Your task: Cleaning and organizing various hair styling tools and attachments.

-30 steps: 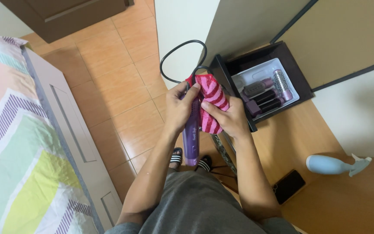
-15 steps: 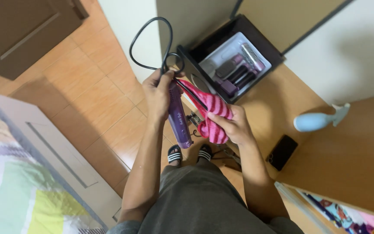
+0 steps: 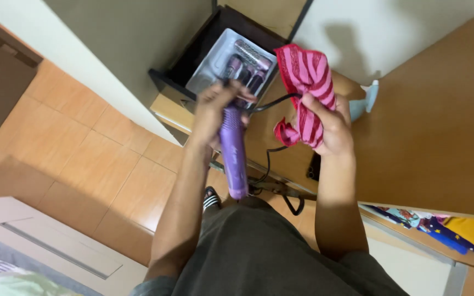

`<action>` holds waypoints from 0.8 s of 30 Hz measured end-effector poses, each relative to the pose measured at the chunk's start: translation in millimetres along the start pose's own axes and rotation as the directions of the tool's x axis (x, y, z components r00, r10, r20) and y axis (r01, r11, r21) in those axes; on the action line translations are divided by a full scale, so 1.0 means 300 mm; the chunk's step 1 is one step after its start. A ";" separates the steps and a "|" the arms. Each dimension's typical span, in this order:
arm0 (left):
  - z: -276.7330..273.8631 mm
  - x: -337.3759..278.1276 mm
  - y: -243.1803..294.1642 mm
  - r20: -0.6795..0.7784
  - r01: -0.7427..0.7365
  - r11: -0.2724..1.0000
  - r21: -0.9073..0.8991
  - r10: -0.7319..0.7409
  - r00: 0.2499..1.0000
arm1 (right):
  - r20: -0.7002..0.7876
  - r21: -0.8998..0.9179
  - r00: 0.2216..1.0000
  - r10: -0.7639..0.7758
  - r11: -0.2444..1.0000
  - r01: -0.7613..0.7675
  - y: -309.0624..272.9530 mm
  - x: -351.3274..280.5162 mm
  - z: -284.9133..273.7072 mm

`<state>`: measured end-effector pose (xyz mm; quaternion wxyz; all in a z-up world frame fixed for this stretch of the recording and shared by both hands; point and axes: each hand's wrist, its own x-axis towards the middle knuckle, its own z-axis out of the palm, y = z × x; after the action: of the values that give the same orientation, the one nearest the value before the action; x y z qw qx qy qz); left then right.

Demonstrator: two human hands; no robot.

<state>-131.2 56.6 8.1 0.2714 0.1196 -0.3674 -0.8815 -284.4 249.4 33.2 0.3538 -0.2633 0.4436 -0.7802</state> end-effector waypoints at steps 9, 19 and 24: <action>0.195 0.047 -0.277 0.269 0.195 0.951 0.239 -0.258 0.928 | -0.099 -0.705 0.915 -0.391 0.676 0.213 -0.100 0.047 -0.104; 0.276 0.141 -0.299 0.004 0.208 0.873 0.442 -0.233 0.972 | -0.090 -0.910 0.959 -0.269 0.413 0.031 -0.104 0.068 -0.053; 0.260 0.179 -0.266 0.059 0.166 0.951 0.262 -0.188 0.980 | 0.046 -0.923 0.957 -0.288 0.353 0.150 -0.077 0.096 -0.086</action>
<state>-238.7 118.2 5.3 0.1579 0.1494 -0.4769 -0.8517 -328.1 248.1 44.2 0.0129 -0.4223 0.7819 -0.4584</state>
